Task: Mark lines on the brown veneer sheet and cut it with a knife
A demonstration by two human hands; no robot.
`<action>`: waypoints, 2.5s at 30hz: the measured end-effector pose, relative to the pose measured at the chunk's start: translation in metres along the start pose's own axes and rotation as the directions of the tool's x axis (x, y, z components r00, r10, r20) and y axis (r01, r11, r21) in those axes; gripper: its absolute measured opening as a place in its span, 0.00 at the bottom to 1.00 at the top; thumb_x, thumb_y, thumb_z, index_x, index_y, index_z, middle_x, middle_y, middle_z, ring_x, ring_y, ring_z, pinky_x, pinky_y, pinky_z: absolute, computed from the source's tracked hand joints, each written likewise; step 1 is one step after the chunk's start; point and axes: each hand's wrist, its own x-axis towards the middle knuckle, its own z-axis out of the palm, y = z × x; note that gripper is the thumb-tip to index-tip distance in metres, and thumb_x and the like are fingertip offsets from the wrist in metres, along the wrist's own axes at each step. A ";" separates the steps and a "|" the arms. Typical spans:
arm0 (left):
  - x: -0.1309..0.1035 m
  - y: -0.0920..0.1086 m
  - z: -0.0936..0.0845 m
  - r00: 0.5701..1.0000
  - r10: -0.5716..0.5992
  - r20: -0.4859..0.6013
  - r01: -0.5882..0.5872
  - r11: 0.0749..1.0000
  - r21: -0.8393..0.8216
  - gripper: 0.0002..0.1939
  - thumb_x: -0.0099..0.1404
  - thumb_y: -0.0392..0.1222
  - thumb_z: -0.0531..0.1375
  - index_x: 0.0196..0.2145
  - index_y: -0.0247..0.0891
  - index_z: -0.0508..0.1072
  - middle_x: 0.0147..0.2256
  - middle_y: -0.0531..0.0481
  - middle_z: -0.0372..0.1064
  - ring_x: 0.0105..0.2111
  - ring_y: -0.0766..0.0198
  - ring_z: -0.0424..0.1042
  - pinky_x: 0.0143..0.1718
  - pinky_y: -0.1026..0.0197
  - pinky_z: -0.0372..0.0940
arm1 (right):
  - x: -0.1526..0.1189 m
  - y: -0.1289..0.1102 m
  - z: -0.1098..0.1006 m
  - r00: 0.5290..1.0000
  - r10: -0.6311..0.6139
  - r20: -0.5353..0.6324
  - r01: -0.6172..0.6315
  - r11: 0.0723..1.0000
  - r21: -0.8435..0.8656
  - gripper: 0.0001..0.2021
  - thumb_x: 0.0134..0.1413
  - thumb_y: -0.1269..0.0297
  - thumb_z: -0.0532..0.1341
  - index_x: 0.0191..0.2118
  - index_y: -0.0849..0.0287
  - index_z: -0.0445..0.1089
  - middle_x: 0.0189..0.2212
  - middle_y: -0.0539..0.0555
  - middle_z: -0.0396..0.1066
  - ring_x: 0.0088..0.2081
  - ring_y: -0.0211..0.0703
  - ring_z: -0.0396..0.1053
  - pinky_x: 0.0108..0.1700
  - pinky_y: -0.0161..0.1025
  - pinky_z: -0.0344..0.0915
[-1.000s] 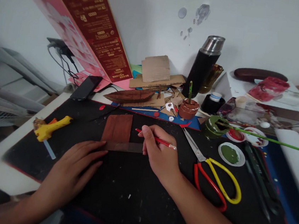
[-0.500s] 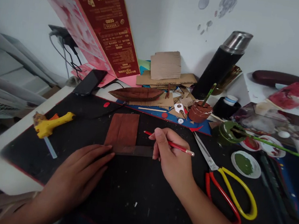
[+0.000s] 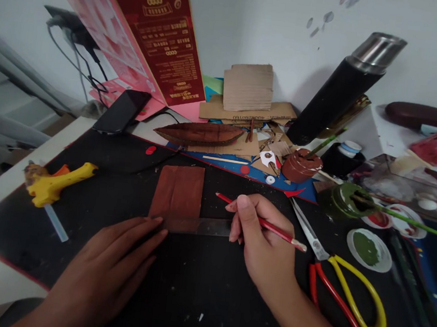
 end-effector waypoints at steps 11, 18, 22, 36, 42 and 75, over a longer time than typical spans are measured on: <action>0.003 0.000 -0.001 1.000 0.000 0.025 0.000 1.000 0.002 0.19 0.82 0.34 0.52 0.63 0.33 0.74 0.64 0.41 0.73 0.62 0.50 0.70 0.60 0.48 0.64 | 0.004 0.000 0.002 1.000 0.009 -0.014 -0.010 1.000 -0.013 0.21 0.75 0.47 0.63 0.32 0.55 0.78 0.17 0.47 0.71 0.20 0.37 0.68 0.24 0.34 0.66; 0.003 -0.001 0.000 1.000 -0.011 0.015 0.011 1.000 -0.003 0.18 0.81 0.34 0.53 0.62 0.34 0.75 0.63 0.41 0.74 0.61 0.51 0.71 0.60 0.49 0.65 | 0.003 0.001 0.001 1.000 -0.007 0.013 0.008 0.999 -0.052 0.21 0.76 0.49 0.62 0.32 0.54 0.78 0.18 0.46 0.72 0.21 0.37 0.70 0.27 0.34 0.67; 0.003 -0.002 0.000 1.000 -0.001 0.015 0.001 1.000 -0.010 0.19 0.81 0.34 0.53 0.63 0.33 0.75 0.64 0.41 0.73 0.64 0.51 0.70 0.62 0.49 0.65 | 0.003 0.002 0.001 1.000 -0.005 0.011 0.005 0.999 -0.048 0.21 0.76 0.48 0.62 0.33 0.54 0.78 0.17 0.46 0.71 0.21 0.37 0.70 0.26 0.35 0.67; 0.001 -0.003 0.000 0.999 0.030 0.039 -0.032 0.999 0.029 0.20 0.80 0.32 0.53 0.63 0.32 0.75 0.65 0.39 0.72 0.64 0.50 0.70 0.61 0.49 0.69 | 0.005 -0.001 0.003 0.999 0.033 0.003 -0.033 0.998 -0.046 0.22 0.75 0.46 0.63 0.32 0.54 0.78 0.17 0.47 0.71 0.20 0.38 0.69 0.24 0.34 0.67; 0.001 -0.003 -0.001 0.999 0.030 0.044 -0.031 0.999 0.028 0.20 0.80 0.32 0.53 0.63 0.32 0.75 0.65 0.39 0.72 0.65 0.50 0.69 0.61 0.49 0.68 | 0.007 -0.002 0.004 0.999 0.038 0.003 -0.038 0.999 -0.036 0.22 0.74 0.46 0.63 0.32 0.54 0.78 0.17 0.47 0.71 0.21 0.38 0.69 0.26 0.34 0.68; -0.004 -0.006 0.001 0.997 0.039 0.065 -0.044 0.997 0.064 0.20 0.79 0.35 0.56 0.64 0.35 0.75 0.66 0.42 0.73 0.64 0.52 0.72 0.63 0.52 0.67 | 0.010 -0.005 0.005 0.998 0.061 0.008 -0.060 0.993 -0.098 0.24 0.74 0.44 0.63 0.30 0.54 0.78 0.17 0.49 0.71 0.20 0.41 0.69 0.23 0.36 0.68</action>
